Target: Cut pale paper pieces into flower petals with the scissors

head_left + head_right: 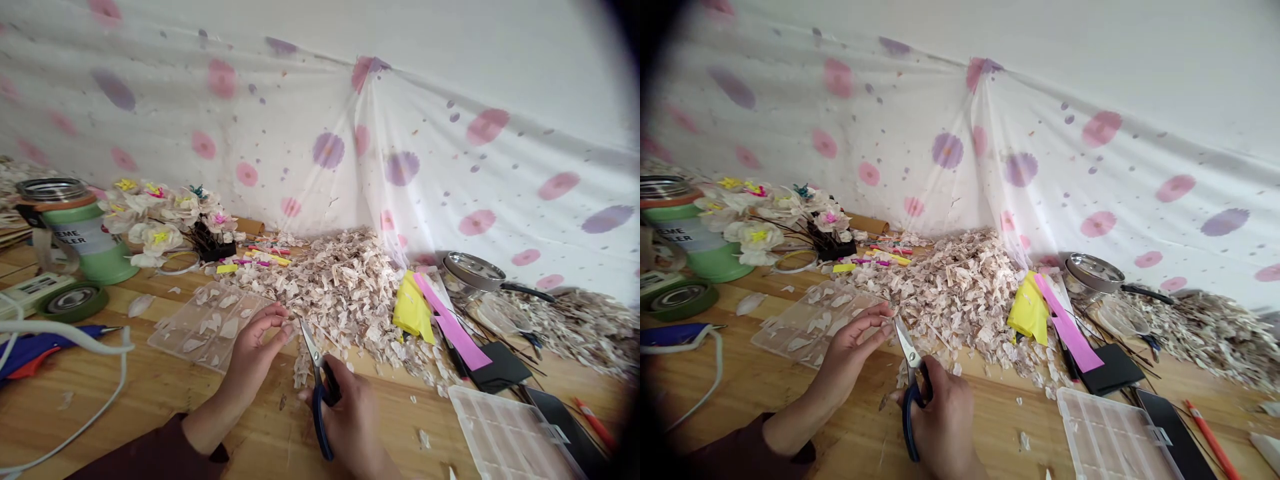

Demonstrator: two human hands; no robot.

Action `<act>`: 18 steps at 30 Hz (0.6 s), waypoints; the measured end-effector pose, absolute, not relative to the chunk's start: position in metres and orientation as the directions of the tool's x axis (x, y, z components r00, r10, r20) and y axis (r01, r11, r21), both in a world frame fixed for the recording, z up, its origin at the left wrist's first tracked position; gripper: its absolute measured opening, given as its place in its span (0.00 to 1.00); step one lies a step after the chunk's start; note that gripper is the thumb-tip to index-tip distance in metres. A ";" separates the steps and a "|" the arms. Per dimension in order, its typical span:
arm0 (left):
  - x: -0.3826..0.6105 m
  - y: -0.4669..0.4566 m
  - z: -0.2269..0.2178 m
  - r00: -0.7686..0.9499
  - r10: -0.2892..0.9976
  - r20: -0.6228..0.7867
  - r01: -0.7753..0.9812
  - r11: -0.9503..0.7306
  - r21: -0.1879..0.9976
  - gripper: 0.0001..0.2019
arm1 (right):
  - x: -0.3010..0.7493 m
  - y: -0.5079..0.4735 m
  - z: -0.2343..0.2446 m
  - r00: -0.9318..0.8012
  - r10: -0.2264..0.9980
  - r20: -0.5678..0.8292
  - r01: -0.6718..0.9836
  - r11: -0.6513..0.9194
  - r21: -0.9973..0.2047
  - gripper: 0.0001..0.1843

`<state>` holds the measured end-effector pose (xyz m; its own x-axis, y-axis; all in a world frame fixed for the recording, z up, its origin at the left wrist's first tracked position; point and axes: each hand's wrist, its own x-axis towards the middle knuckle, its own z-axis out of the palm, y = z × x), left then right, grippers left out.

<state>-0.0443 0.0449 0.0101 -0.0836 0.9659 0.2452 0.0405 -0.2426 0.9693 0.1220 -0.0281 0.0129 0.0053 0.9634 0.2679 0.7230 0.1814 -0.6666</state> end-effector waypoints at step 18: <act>-0.026 0.132 0.048 0.267 0.846 0.461 0.822 -0.450 0.350 0.11 | 0.221 -0.001 -0.016 0.157 0.877 0.454 0.942 0.006 -0.336 0.20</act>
<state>-0.0255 0.1320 0.0476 0.2672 0.8465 0.4605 0.8220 -0.4496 0.3496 0.2214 -0.0013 -0.0163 0.1567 0.8773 0.4536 0.9418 0.0056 -0.3362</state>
